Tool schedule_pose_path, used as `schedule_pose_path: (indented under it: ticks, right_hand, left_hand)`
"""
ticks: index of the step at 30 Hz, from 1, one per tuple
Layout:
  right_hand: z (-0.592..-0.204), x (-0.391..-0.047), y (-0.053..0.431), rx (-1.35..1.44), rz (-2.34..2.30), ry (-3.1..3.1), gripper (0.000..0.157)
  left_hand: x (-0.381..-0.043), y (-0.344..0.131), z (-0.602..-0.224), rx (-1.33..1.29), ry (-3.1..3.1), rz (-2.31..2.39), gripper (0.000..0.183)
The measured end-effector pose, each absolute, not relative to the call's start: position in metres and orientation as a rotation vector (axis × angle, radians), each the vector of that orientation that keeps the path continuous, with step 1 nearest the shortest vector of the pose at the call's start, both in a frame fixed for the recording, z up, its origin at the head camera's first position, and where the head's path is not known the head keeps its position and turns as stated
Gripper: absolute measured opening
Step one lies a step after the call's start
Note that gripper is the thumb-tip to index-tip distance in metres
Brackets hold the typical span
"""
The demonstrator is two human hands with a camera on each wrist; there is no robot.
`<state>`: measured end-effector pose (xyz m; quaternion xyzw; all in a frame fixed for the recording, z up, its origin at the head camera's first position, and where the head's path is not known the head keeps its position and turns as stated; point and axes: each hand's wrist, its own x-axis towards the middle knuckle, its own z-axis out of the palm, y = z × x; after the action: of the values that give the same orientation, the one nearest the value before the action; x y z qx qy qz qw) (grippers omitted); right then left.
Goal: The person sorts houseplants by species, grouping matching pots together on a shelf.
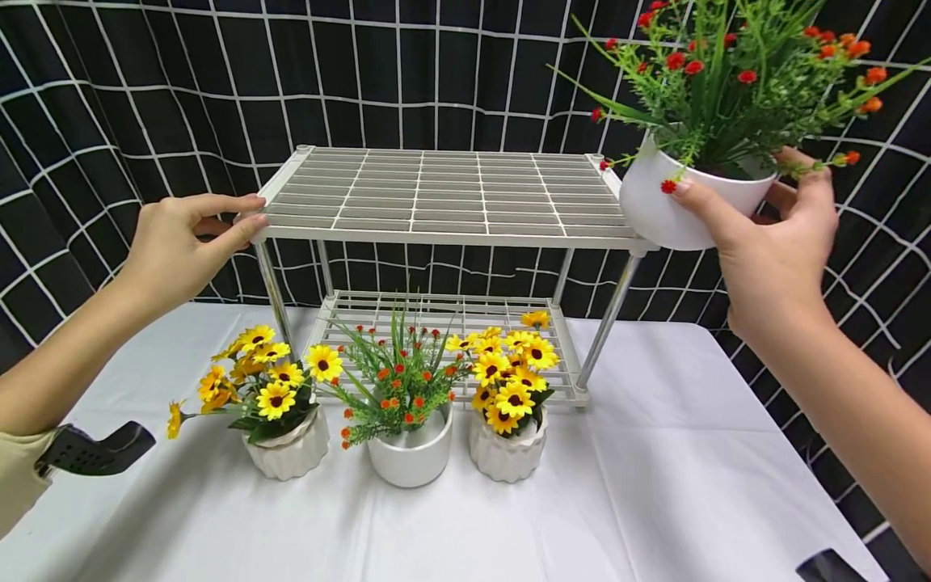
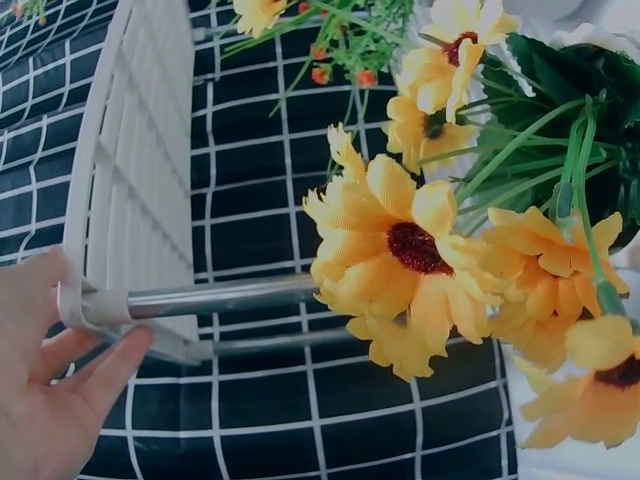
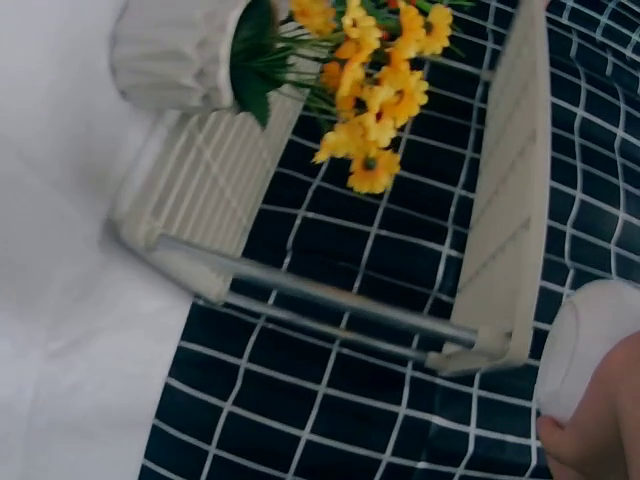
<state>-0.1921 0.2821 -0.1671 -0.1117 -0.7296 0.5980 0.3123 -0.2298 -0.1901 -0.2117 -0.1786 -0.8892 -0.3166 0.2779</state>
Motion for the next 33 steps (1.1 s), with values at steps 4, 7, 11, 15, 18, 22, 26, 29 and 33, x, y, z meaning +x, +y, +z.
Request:
schedule_pose_path:
  ticks: [4,7,11,15,18,22,26,29,33]
  right_hand:
    - [-0.162,-0.202,0.27,-0.189,1.651,-1.934,0.077]
    - [-0.162,-0.21,0.264,-0.091,1.732,-1.931,0.075]
    - [-0.162,-0.219,0.257,-0.034,1.74,-1.981,0.074]
    - [-0.16,-0.225,0.25,-0.01,1.75,-2.004,0.077]
    - [-0.158,-0.229,0.242,0.002,1.775,-2.012,0.079]
    - [-0.154,-0.234,0.229,0.019,1.744,-2.066,0.082]
    - [-0.152,-0.24,0.216,0.04,1.684,-2.141,0.084]
    - [-0.151,-0.243,0.206,0.055,1.643,-2.192,0.083]
    - [-0.15,-0.246,0.192,0.075,1.641,-2.223,0.083]
  left_hand:
    - [-0.228,-0.188,-0.213,-0.454,-2.368,-0.89,0.033]
    - [-0.228,-0.187,-0.214,-0.445,-2.35,-0.91,0.032]
    - [-0.229,-0.187,-0.214,-0.453,-2.338,-0.92,0.03]
    - [-0.23,-0.187,-0.214,-0.469,-2.332,-0.938,0.03]
    - [-0.231,-0.188,-0.214,-0.476,-2.331,-0.954,0.031]
    - [-0.231,-0.19,-0.214,-0.473,-2.335,-0.971,0.032]
    - [-0.23,-0.19,-0.213,-0.465,-2.342,-0.97,0.032]
    - [-0.229,-0.189,-0.213,-0.457,-2.347,-0.97,0.031]
    - [-0.229,-0.189,-0.213,-0.458,-2.347,-0.975,0.031]
